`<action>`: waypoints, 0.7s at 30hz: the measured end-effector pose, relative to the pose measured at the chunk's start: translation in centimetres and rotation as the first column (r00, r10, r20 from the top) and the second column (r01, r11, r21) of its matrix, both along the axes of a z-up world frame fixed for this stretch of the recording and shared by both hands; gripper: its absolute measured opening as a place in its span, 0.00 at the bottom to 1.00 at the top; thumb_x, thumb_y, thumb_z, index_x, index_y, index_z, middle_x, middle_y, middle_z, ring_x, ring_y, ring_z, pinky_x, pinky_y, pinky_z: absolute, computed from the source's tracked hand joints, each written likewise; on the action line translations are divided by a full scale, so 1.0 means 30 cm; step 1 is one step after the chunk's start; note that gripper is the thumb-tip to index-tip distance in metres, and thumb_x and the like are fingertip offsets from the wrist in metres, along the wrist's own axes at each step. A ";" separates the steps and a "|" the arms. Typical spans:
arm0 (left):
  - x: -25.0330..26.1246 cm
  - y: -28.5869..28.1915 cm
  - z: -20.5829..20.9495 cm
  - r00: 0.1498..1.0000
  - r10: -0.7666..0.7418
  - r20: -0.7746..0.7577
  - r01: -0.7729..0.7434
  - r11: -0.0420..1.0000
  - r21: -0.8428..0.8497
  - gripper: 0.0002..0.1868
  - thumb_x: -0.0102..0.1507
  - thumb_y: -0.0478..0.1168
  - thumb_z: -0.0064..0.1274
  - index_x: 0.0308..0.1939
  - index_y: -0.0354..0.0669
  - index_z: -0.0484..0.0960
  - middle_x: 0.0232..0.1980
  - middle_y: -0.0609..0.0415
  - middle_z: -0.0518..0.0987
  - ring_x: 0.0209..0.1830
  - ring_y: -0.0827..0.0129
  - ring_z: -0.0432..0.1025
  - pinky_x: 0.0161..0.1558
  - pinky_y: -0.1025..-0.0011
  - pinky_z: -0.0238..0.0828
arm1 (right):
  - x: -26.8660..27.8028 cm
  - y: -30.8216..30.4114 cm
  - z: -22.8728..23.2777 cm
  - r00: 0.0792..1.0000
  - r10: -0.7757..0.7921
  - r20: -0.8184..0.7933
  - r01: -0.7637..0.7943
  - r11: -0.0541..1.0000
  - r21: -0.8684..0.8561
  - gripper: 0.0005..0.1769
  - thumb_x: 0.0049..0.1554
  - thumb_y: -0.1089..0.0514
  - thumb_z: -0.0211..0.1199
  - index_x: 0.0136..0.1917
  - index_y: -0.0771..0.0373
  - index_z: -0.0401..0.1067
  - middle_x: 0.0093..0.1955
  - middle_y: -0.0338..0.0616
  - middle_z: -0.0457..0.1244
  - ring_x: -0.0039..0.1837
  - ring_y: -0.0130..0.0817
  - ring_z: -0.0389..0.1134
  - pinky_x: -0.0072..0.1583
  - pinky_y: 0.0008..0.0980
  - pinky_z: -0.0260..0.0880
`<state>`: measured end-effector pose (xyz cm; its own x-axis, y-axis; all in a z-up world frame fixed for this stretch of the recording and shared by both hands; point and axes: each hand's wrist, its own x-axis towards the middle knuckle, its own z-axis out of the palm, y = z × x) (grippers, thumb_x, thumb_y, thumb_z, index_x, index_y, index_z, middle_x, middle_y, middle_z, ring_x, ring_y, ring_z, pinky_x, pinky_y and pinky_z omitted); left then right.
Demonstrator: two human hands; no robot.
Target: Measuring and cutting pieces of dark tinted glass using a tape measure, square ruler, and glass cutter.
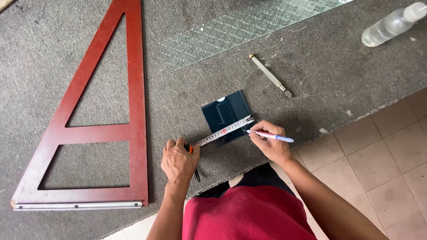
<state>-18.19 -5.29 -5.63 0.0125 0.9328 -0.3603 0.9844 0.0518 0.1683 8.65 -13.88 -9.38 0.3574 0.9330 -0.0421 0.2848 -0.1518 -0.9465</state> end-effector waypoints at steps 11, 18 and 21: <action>-0.012 -0.003 -0.039 0.999 0.040 0.024 -0.041 0.999 0.031 0.24 0.56 0.63 0.60 0.44 0.51 0.83 0.45 0.50 0.77 0.53 0.51 0.76 0.52 0.55 0.77 | -0.010 0.023 -0.010 1.000 0.009 -0.012 -0.009 1.000 -0.010 0.05 0.51 0.66 0.68 0.42 0.63 0.79 0.34 0.47 0.70 0.35 0.29 0.66 0.40 0.28 0.69; -0.021 -0.006 -0.054 1.000 0.019 0.015 -0.019 0.999 0.033 0.25 0.57 0.65 0.58 0.44 0.53 0.83 0.44 0.51 0.77 0.53 0.53 0.76 0.52 0.58 0.76 | -0.012 0.032 -0.009 1.000 0.015 0.013 -0.015 1.000 -0.020 0.04 0.51 0.65 0.69 0.42 0.63 0.79 0.34 0.47 0.70 0.34 0.29 0.65 0.39 0.30 0.67; -0.020 -0.003 -0.053 1.000 0.017 0.012 -0.018 0.999 0.028 0.25 0.57 0.65 0.57 0.45 0.53 0.83 0.44 0.52 0.77 0.52 0.53 0.76 0.51 0.58 0.76 | -0.013 0.038 -0.008 1.000 0.017 0.026 -0.016 1.000 -0.023 0.04 0.51 0.64 0.69 0.42 0.63 0.79 0.34 0.48 0.70 0.33 0.30 0.65 0.39 0.30 0.67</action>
